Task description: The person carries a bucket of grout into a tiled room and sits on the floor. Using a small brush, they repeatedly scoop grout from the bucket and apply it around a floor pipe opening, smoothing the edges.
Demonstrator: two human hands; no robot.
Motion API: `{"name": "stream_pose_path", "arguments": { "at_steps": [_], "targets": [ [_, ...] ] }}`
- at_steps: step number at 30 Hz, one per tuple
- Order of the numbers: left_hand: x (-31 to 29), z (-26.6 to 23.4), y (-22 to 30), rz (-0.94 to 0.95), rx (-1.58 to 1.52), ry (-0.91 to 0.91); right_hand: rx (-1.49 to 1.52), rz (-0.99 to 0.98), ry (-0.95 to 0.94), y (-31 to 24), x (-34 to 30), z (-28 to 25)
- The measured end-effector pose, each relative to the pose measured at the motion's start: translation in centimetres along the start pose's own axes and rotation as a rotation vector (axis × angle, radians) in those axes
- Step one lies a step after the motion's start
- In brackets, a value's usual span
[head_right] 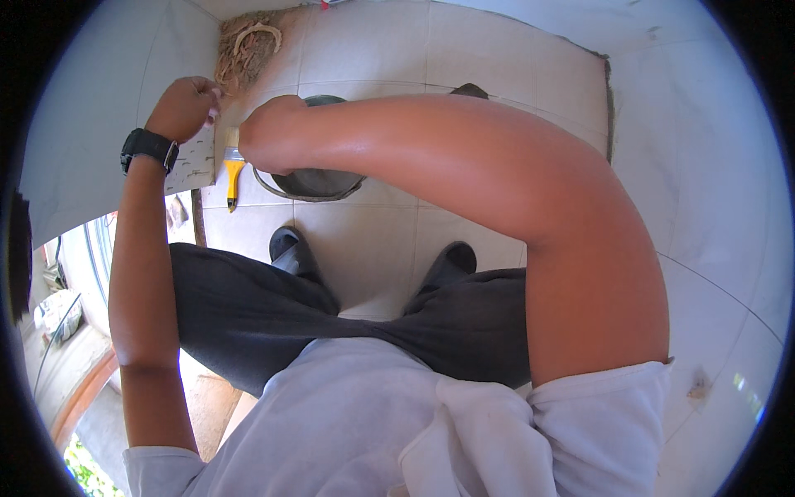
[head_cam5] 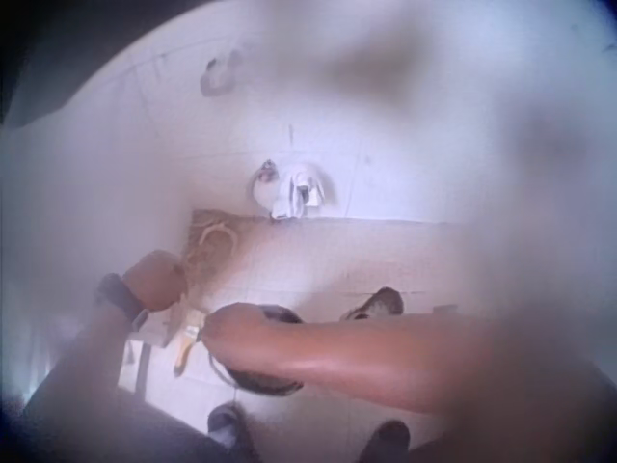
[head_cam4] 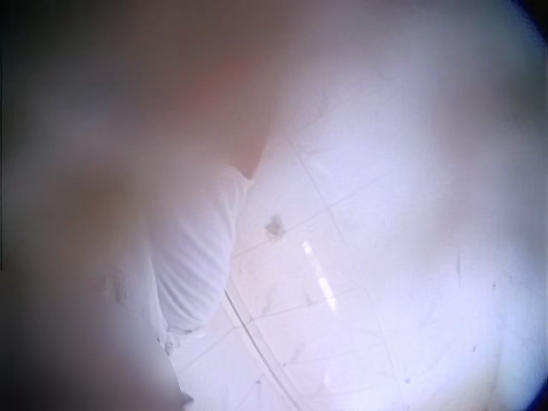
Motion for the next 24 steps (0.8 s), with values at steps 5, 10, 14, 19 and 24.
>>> {"name": "stream_pose_path", "arguments": {
  "at_steps": [5, 10, 14, 19, 24],
  "targets": [
    [0.7, -0.3, -1.6, 0.138, 0.172, 0.097, 0.015, 0.023, -0.026, -1.8, 0.9, 1.6],
    [0.8, 0.1, -2.8, 0.026, -0.033, 0.087, -0.062, 0.088, -0.101, -3.1, 1.3, 2.3],
    [0.9, 0.2, -2.9, 0.099, -0.002, 0.105, 0.016, 0.086, -0.120, -0.3, 1.4, 0.3],
    [0.7, 0.3, -1.2, 0.162, 0.109, 0.118, 0.171, 0.214, 0.104, 5.3, -1.1, -2.9],
    [0.5, 0.2, 0.6, 0.125, 0.083, 0.097, 0.227, 0.183, 0.125, 7.3, -3.4, -3.4]
  ]
}}
Point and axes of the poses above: each hand's wrist, its own x-axis towards the middle knuckle, its own z-axis out of the palm, y = z × x, the point moved 1 cm from there along x, towards the middle knuckle, and after that the axes turned 15 degrees about z, right-handed, at the moved point
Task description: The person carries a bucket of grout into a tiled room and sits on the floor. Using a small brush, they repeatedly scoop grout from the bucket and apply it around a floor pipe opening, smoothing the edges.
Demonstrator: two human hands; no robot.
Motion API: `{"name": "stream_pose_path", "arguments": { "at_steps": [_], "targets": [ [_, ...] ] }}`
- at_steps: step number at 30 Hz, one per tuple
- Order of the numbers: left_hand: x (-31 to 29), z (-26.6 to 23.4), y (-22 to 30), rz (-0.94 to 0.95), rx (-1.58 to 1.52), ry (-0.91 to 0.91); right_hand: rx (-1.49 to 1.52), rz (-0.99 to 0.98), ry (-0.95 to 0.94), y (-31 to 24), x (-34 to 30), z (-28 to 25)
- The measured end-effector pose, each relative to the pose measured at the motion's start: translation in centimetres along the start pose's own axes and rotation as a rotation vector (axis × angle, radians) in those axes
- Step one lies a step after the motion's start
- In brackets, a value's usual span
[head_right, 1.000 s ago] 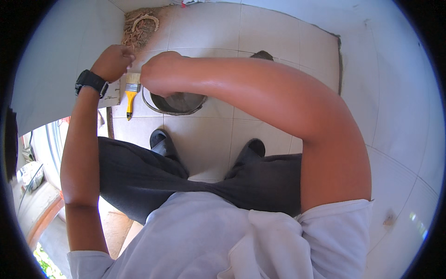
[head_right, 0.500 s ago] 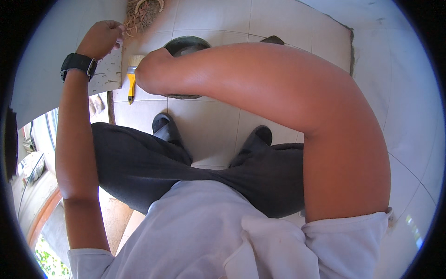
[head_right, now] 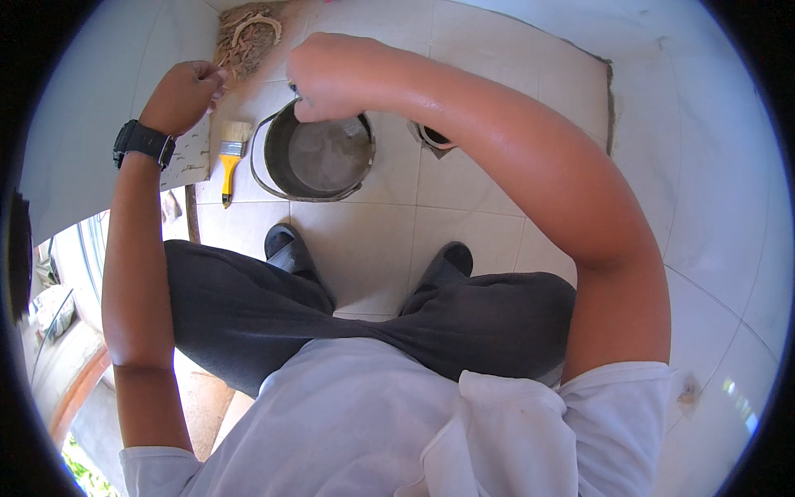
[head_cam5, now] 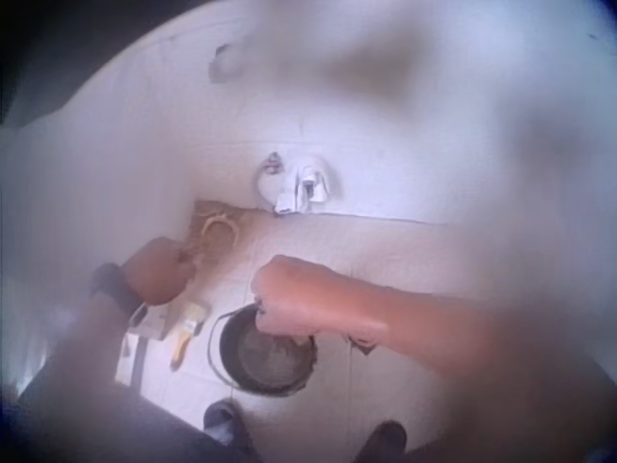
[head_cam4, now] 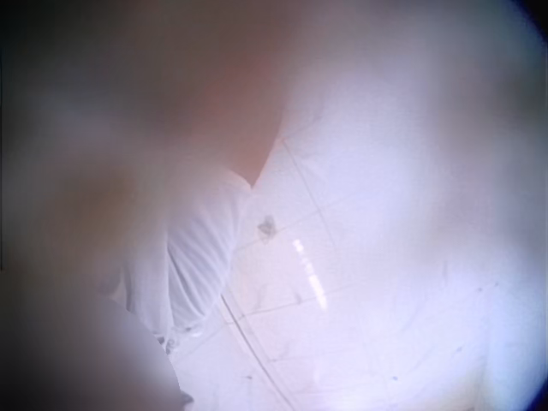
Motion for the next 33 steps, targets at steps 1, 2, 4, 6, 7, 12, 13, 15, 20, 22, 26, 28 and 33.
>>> {"name": "stream_pose_path", "arguments": {
  "at_steps": [1, 2, 4, 6, 7, 12, 13, 15, 20, 22, 26, 28, 33],
  "targets": [
    [0.1, 0.0, 0.1, 0.016, -0.009, -0.006, -0.012, -0.001, 0.002, -0.1, 0.0, 0.3],
    [0.2, 0.0, 0.3, 0.015, -0.014, -0.014, -0.034, -0.017, 0.021, -0.5, 0.0, 0.7],
    [0.4, 0.1, 0.5, 0.010, -0.044, -0.009, -0.059, -0.026, 0.031, -1.1, -0.1, 1.3],
    [0.3, 0.1, 0.8, 0.016, -0.061, -0.010, -0.073, -0.028, 0.029, -1.4, -0.1, 1.7],
    [0.4, 0.1, 0.9, 0.036, -0.066, -0.010, -0.029, -0.007, 0.041, -1.2, -0.1, 1.6],
    [0.5, 0.1, 2.2, 0.033, -0.096, 0.035, 0.113, 0.035, 0.070, 2.0, -0.2, 0.5],
    [0.5, 0.0, 2.5, 0.028, -0.089, 0.041, 0.167, 0.039, 0.092, 2.7, -0.1, 0.4],
    [0.8, 0.0, 2.9, 0.028, -0.083, 0.026, 0.242, 0.069, 0.130, 4.2, -0.1, 0.8],
    [1.1, -0.4, 3.5, 0.055, -0.069, -0.006, 0.861, 0.413, -0.112, 9.9, -1.0, 2.6],
    [1.0, -0.6, 3.5, 0.032, -0.080, -0.013, 1.113, 0.519, -0.230, 12.0, -1.2, 4.3],
    [0.5, -1.2, 3.6, 0.010, -0.140, -0.017, 1.521, 0.573, -0.288, 14.6, -3.1, 8.2],
    [0.4, -1.3, 3.5, -0.021, -0.171, -0.035, 1.604, 0.528, -0.274, 15.1, -3.5, 9.2],
    [0.3, -1.3, 3.5, -0.047, -0.176, -0.055, 1.576, 0.544, -0.237, 13.3, -4.2, 7.5]
  ]
}}
Point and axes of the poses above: each hand's wrist, its own x-axis towards the middle knuckle, its own z-axis out of the palm, y = z × x, the point moved 1 cm from there along x, towards the middle knuckle, and after that the axes turned 15 degrees about z, right-handed, at the moved point
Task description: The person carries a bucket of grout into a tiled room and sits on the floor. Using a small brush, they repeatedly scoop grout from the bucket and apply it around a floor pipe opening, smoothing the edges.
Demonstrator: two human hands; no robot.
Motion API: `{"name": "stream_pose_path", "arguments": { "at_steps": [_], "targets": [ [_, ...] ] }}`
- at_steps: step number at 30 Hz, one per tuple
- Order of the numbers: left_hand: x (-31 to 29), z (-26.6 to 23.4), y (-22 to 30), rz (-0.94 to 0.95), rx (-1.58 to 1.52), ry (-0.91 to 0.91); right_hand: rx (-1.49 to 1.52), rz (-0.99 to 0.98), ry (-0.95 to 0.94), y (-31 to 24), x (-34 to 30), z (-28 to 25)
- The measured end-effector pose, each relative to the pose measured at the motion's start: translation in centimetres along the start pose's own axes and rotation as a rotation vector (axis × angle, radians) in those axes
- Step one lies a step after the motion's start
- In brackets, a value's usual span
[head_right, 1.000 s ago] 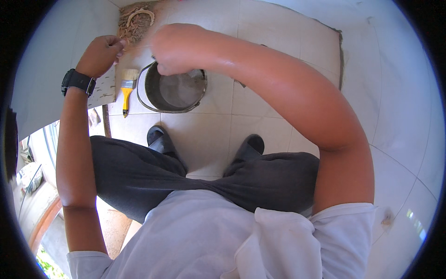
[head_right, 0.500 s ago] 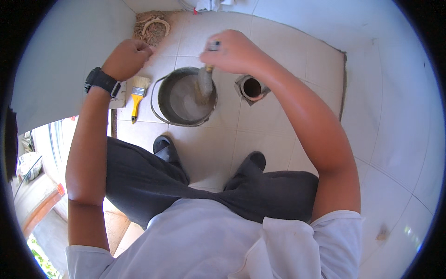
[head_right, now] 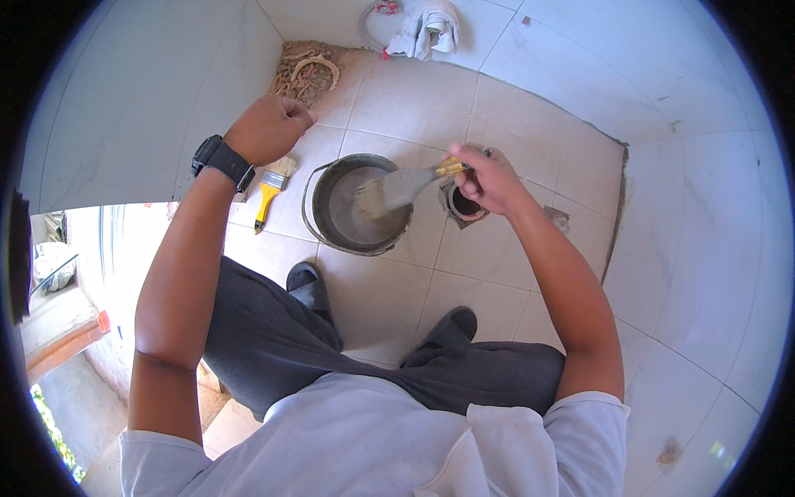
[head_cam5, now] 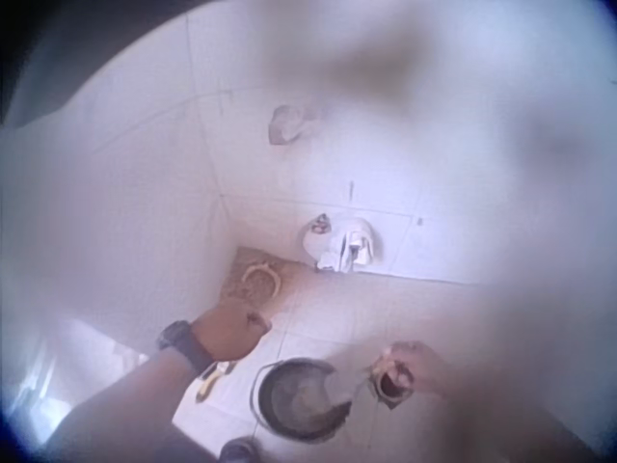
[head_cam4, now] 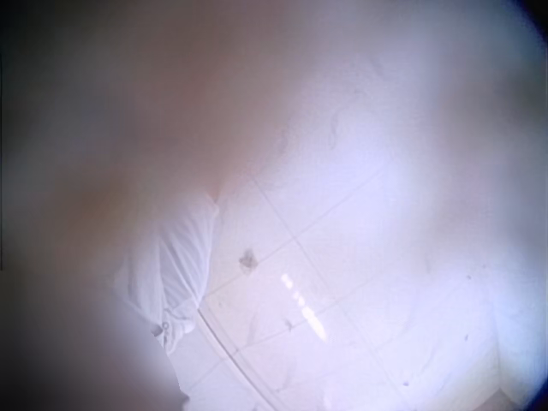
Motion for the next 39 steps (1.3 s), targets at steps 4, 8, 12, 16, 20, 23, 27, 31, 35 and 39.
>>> {"name": "stream_pose_path", "arguments": {
  "at_steps": [4, 8, 12, 16, 20, 23, 27, 31, 35, 39],
  "targets": [
    [0.0, 0.0, 0.3, -0.005, -0.009, 0.010, -0.431, -0.088, 0.087, -2.2, -2.4, 3.7],
    [-0.1, -0.1, 0.8, -0.003, -0.025, 0.000, -1.154, -0.844, 0.076, -1.5, -2.5, 9.8],
    [-0.3, -0.2, 1.0, 0.023, -0.042, 0.027, -1.584, -1.007, 0.039, 0.9, -2.3, 13.5],
    [-0.4, -0.1, 0.8, 0.017, -0.069, 0.057, -1.749, -1.065, 0.125, 3.5, -2.3, 15.3],
    [-0.1, 0.0, 0.3, 0.001, -0.086, 0.040, -1.785, -1.105, 0.243, 4.3, -1.1, 15.1],
    [0.3, 0.3, -0.1, 0.003, -0.078, 0.010, -1.840, -1.153, 0.298, 5.1, -1.0, 14.9],
    [0.8, 0.2, -0.6, 0.062, -0.064, 0.002, -1.815, -1.140, 0.289, 6.0, -1.0, 15.4],
    [0.0, 0.6, 0.1, 0.142, -0.029, 0.044, -1.691, -1.021, 0.317, 4.7, -1.4, 15.3],
    [-0.5, 0.4, 0.7, 0.146, -0.115, 0.018, -1.181, -0.605, 0.242, -0.9, -1.5, 10.6],
    [-0.7, 0.1, 1.5, 0.074, -0.132, 0.021, -0.755, -0.288, 0.164, -3.5, -1.8, 6.3]
  ]
}}
Point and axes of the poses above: each hand's wrist, its own x-axis towards the middle knuckle, its own z-axis out of the palm, y = z × x, the point moved 1 cm from there along x, towards the middle knuckle, and after that the axes turned 15 degrees about z, right-handed, at the moved point
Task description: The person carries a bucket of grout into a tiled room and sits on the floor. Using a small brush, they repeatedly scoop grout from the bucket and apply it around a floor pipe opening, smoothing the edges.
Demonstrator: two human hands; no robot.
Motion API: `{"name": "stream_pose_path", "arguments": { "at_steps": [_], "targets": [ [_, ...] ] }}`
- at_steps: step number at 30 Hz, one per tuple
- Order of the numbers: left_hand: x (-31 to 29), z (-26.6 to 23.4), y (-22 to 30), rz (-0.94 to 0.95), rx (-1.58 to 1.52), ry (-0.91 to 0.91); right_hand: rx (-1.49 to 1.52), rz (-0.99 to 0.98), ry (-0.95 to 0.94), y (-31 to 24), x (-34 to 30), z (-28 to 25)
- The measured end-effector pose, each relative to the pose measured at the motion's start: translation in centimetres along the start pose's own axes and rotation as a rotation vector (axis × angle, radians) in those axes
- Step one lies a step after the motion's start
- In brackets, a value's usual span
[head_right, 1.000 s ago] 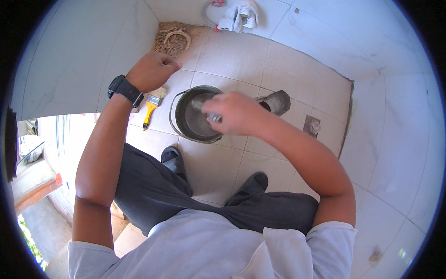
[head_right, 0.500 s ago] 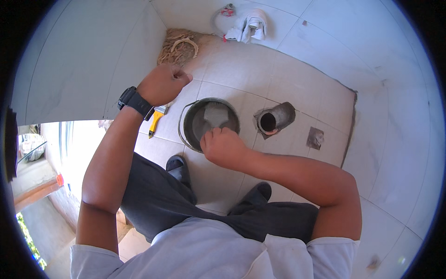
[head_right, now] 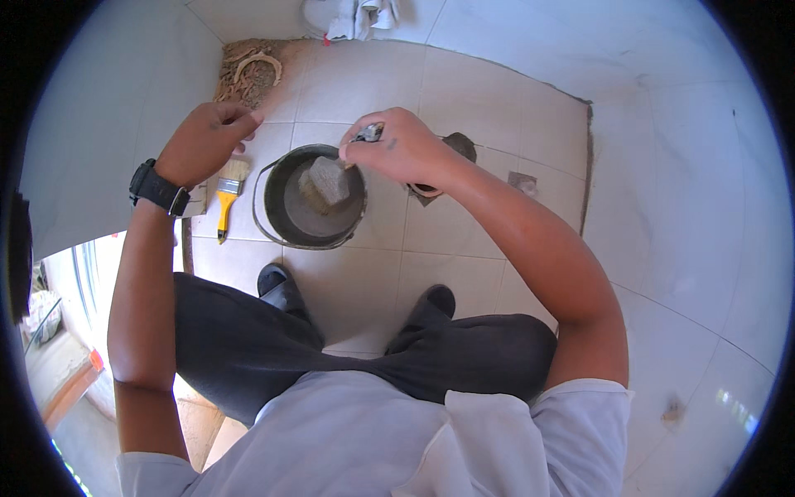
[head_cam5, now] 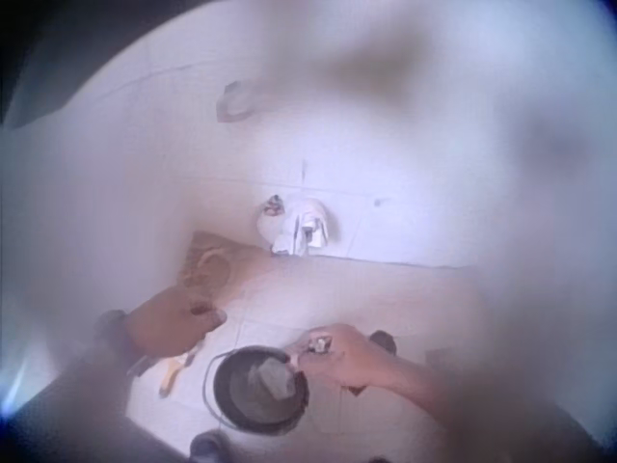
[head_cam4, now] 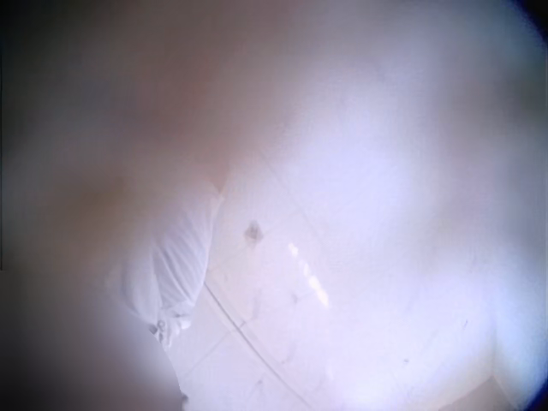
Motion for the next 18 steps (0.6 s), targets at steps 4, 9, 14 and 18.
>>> {"name": "stream_pose_path", "arguments": {
  "at_steps": [4, 9, 14, 18],
  "targets": [
    [-0.3, -0.2, 0.7, -0.028, -0.028, -0.015, 0.436, 0.322, 0.005, 2.8, -0.7, -0.8],
    [-0.5, 0.5, 1.3, -0.024, 0.011, 0.034, 0.687, 0.439, 0.002, 5.3, -1.2, -1.0],
    [-0.1, 0.5, 1.8, 0.028, 0.000, 0.029, 0.701, 0.410, -0.011, 5.7, -1.8, -1.3],
    [-0.3, 0.5, 2.0, 0.054, -0.049, 0.058, 0.756, 0.316, 0.012, 7.0, -2.8, -4.8]
  ]
}}
Point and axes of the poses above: each hand's wrist, its own x-axis towards the middle knuckle, its own z-axis out of the palm, y = z × x, the point moved 1 cm from there along x, towards the middle knuckle, and after that the axes turned 15 degrees about z, right-handed, at the moved point
